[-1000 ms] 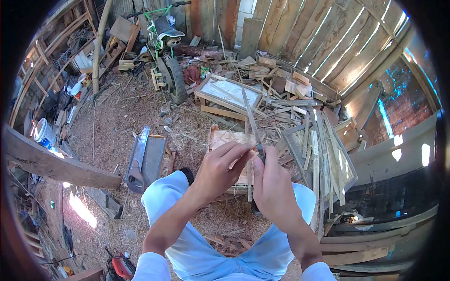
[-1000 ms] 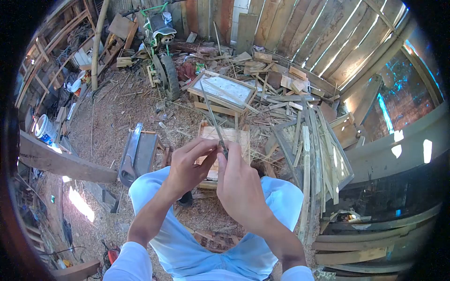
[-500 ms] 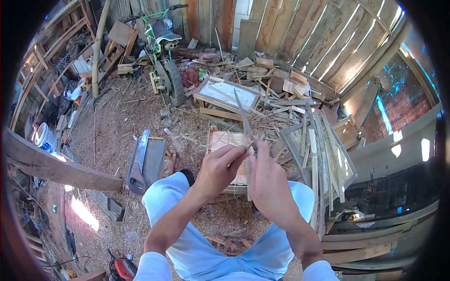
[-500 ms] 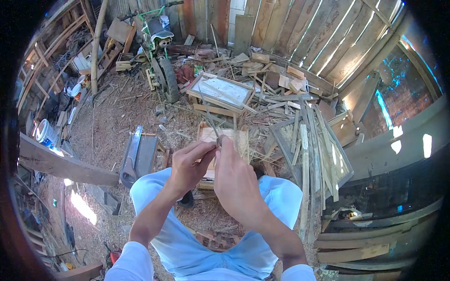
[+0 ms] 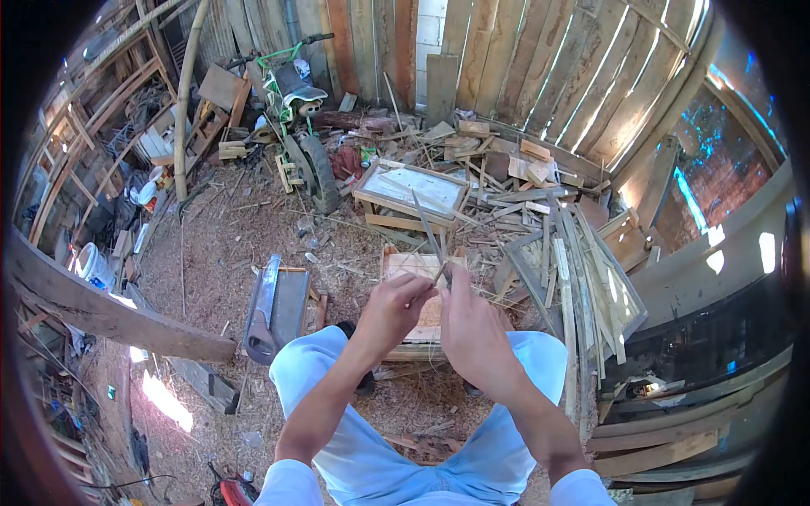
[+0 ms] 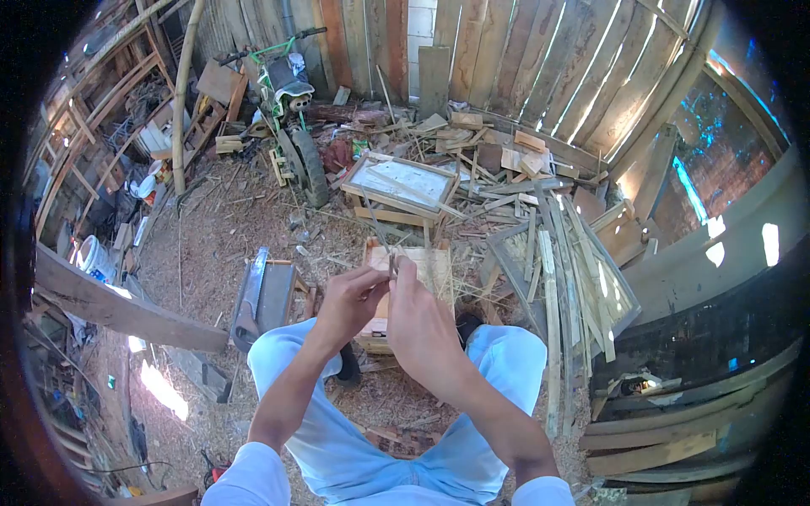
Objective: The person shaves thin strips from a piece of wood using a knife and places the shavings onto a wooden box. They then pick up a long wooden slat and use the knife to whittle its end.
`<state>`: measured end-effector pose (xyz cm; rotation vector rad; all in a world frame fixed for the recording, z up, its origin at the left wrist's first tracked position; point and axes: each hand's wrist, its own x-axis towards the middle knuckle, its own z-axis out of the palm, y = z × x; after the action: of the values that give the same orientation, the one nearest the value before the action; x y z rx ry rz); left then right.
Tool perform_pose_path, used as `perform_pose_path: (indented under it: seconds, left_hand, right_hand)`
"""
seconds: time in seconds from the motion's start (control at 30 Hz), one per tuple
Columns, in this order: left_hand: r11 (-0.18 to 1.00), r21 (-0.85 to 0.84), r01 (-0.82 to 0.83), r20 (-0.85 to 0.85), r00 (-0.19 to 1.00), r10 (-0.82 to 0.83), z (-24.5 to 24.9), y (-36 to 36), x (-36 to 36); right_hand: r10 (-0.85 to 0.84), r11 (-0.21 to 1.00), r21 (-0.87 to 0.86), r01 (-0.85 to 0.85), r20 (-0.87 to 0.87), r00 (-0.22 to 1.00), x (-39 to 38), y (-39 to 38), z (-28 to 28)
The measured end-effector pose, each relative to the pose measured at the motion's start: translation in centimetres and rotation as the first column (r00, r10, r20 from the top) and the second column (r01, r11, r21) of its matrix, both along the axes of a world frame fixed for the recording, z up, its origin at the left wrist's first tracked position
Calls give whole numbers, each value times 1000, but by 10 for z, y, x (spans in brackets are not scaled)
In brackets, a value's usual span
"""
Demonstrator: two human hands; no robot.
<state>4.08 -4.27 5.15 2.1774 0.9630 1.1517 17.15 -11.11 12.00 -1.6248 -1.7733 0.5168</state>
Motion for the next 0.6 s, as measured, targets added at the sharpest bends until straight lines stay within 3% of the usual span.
perform_pose_path:
  seconds: [0.03,0.2,0.27,0.3,0.4,0.43,0.5,0.6]
  left_hand:
    - [998,57,-5,-54,999,8,-2,0,0]
    - [1000,-27,9,38,999,-8,-3,3,-2]
    - [981,-192,26,192,981,11,1,2,-4]
    - [982,-186,25,188,982,11,10,0,-8]
    - [995,49,-92,132,988,84,51,-5,-15]
    - [994,47,-99,127,988,92,60,-6,-12]
    - [989,146,-33,-55,998,41,75,-4,-7]
    - [987,161,-25,-41,999,31,75,11,-6]
  right_hand:
    - [-10,999,-54,10,-5,1000,0,0,1]
    - [-13,998,-69,12,-15,1000,3,3,-20]
    - [-6,997,-78,4,-19,1000,3,2,-17]
    - [11,992,-130,-9,20,1000,3,4,-15]
    - [36,984,-178,-26,48,998,0,8,-11]
    - [39,983,-183,-31,42,998,-3,9,-12]
    - [56,987,-155,-46,60,997,-7,12,-20]
    - [52,991,-129,-42,80,995,-10,14,-19]
